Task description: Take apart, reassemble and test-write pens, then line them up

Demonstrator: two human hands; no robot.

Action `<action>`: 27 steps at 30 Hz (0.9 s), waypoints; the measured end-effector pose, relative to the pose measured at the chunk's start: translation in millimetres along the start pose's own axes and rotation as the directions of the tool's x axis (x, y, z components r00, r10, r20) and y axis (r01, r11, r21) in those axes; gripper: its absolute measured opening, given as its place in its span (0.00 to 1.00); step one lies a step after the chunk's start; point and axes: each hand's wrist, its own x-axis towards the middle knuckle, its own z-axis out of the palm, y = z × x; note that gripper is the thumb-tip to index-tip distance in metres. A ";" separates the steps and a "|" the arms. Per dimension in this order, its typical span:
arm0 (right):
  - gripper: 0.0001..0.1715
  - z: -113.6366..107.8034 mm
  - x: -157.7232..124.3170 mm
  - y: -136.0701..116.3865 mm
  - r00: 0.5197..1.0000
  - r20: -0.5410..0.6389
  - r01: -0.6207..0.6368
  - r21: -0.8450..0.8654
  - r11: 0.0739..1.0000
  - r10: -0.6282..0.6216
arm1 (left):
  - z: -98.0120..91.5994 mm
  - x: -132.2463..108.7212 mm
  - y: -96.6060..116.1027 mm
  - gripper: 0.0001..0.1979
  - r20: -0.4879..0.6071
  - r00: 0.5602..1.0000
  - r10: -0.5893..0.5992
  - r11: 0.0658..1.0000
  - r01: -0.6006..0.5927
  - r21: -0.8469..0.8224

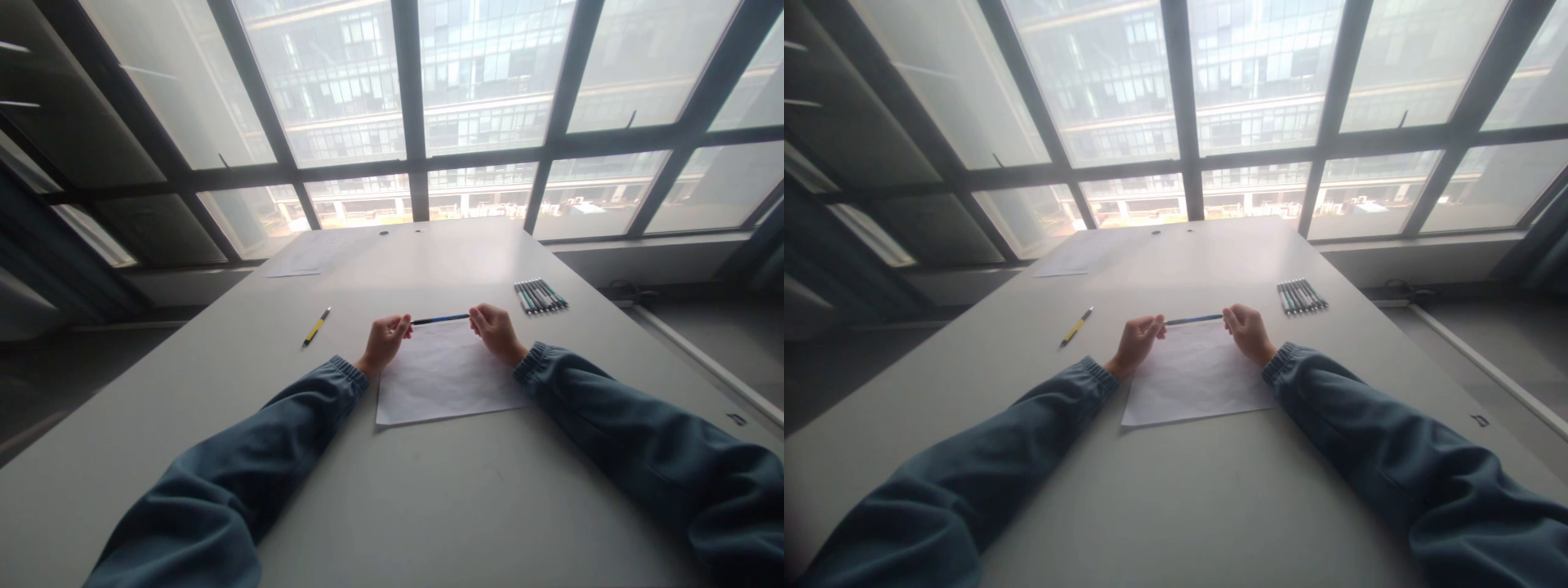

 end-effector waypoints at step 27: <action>0.30 -0.1 -0.5 -2.1 1.000 -0.006 0.018 -0.056 0.998 -0.018 | 0.3 -0.4 0.8 0.29 0.012 1.000 -0.018 0.999 0.018 -0.026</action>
